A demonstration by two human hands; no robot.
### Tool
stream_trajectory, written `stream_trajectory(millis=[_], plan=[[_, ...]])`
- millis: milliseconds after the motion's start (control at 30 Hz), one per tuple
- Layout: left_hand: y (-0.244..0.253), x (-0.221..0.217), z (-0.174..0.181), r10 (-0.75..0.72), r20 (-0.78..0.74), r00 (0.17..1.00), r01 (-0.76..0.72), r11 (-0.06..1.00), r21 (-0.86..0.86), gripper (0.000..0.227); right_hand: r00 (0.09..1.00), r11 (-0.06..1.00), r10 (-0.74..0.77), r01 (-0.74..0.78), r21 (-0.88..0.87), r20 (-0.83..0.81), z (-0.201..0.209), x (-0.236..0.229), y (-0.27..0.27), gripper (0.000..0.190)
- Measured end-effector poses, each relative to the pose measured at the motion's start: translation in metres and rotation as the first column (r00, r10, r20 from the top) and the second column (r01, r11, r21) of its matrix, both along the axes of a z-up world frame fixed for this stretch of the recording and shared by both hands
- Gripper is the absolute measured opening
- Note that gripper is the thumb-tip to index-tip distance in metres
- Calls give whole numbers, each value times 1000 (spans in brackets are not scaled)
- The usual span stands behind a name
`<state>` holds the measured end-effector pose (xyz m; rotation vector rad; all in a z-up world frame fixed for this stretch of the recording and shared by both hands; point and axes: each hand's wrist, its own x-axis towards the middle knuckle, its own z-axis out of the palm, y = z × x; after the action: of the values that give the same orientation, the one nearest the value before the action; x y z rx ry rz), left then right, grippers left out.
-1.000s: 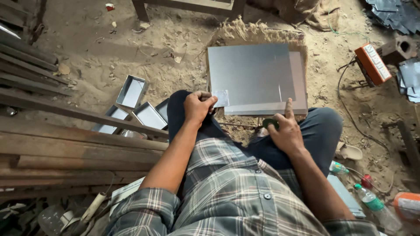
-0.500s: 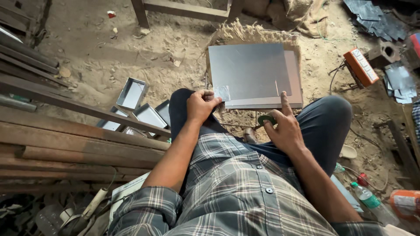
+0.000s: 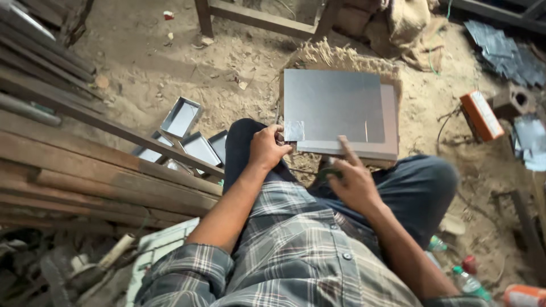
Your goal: The person sits on the ground and uses a green abrasive pad to polish the surface of a rectangular metal sheet. They hold the sheet steady with one hand and rub the pad back and forth across the surface with the other hand.
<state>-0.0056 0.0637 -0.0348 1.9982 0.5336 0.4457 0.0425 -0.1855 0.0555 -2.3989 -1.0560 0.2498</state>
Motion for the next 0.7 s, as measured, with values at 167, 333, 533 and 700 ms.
stream_trajectory(millis=[167,333,533,700], plan=[[-2,4,3,34,80,996,-39,997,61,41,959,961,273,-275,-20,-79,-15,28,37,22],[-3,2,2,63,41,997,-66,996,64,27,969,976,218,-216,35,-114,-35,26,54,21],[-3,3,11,22,43,999,-27,992,120,26,975,986,167,-165,23,-149,-34,28,51,19],[-2,-4,20,-22,44,999,19,996,87,33,974,984,177,-172,45,-144,-36,30,57,18]])
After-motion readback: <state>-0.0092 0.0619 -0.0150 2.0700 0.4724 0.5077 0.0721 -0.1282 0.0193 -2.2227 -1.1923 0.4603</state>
